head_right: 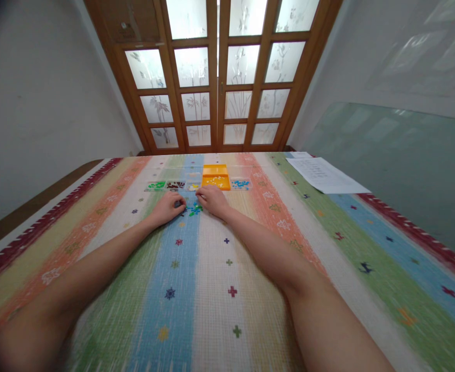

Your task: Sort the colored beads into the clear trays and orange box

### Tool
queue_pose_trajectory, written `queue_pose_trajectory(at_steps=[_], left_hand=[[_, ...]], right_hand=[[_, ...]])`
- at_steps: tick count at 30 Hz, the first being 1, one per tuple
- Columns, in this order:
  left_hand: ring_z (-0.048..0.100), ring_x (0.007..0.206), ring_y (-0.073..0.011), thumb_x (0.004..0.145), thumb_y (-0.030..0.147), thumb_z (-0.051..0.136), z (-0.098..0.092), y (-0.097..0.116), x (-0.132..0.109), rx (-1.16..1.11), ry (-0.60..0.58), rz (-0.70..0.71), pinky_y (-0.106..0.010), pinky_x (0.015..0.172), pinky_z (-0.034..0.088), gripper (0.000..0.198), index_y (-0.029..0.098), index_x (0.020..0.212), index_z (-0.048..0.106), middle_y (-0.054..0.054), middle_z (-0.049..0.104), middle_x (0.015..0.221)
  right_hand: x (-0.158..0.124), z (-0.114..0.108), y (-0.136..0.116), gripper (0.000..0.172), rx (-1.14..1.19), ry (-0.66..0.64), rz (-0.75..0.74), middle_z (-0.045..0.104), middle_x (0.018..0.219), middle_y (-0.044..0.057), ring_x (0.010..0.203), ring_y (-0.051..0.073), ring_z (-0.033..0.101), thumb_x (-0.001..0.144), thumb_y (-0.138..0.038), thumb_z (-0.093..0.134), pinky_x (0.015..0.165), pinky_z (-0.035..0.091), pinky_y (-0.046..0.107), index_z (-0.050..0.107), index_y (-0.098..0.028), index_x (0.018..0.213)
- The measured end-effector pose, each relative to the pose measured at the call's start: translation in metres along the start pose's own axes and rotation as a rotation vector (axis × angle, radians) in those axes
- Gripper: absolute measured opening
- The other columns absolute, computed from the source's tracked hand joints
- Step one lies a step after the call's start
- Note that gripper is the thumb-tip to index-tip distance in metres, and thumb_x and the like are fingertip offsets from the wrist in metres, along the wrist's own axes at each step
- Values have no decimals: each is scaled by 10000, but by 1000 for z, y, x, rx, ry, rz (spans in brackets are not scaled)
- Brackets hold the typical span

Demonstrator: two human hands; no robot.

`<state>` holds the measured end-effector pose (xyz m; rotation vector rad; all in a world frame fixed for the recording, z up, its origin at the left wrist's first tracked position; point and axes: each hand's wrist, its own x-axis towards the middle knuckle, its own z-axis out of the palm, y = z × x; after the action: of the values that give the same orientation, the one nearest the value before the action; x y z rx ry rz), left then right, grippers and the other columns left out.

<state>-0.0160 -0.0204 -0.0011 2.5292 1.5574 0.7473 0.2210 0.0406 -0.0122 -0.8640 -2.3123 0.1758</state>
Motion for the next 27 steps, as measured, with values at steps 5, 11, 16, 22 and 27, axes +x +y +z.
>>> queue_pose_trajectory(at_steps=[5, 11, 16, 22, 27], left_hand=[[619, 958, -243, 895, 267, 642, -2, -13, 3, -18, 102, -32, -393, 937, 466, 103, 216, 850, 720, -54, 721, 940], [626, 928, -247, 884, 267, 626, -19, -61, 5, 4, 296, -252, -392, 929, 462, 110, 210, 847, 712, -58, 737, 921], [624, 911, -240, 887, 313, 607, -30, -99, -3, 13, 442, -501, -353, 863, 471, 173, 203, 884, 739, -64, 749, 933], [627, 922, -242, 906, 354, 588, -28, -122, -5, 40, 477, -596, -339, 838, 458, 221, 202, 936, 746, -78, 750, 975], [631, 891, -240, 946, 372, 551, -26, -121, -4, 37, 471, -651, -328, 789, 445, 271, 198, 1038, 736, -78, 745, 966]], right_hand=[[-1, -2, -2, 147, -3, -1, -16, 739, 969, 75, 929, 229, 626, 996, -233, 604, 873, 420, 349, 749, -208, 996], [-2, -2, -15, 158, -41, -72, -138, 729, 983, 83, 935, 226, 616, 1011, -254, 595, 882, 401, 350, 744, -203, 1002], [-3, 1, -25, 141, -64, -122, -256, 725, 982, 70, 944, 222, 605, 1007, -240, 593, 882, 387, 349, 731, -212, 1012], [-3, -1, -27, 142, -96, -137, -299, 713, 953, 60, 911, 213, 585, 1018, -240, 577, 855, 372, 346, 714, -210, 992], [-4, -4, -31, 168, -70, -153, -335, 708, 945, 63, 907, 212, 581, 1029, -261, 564, 856, 374, 347, 715, -204, 982]])
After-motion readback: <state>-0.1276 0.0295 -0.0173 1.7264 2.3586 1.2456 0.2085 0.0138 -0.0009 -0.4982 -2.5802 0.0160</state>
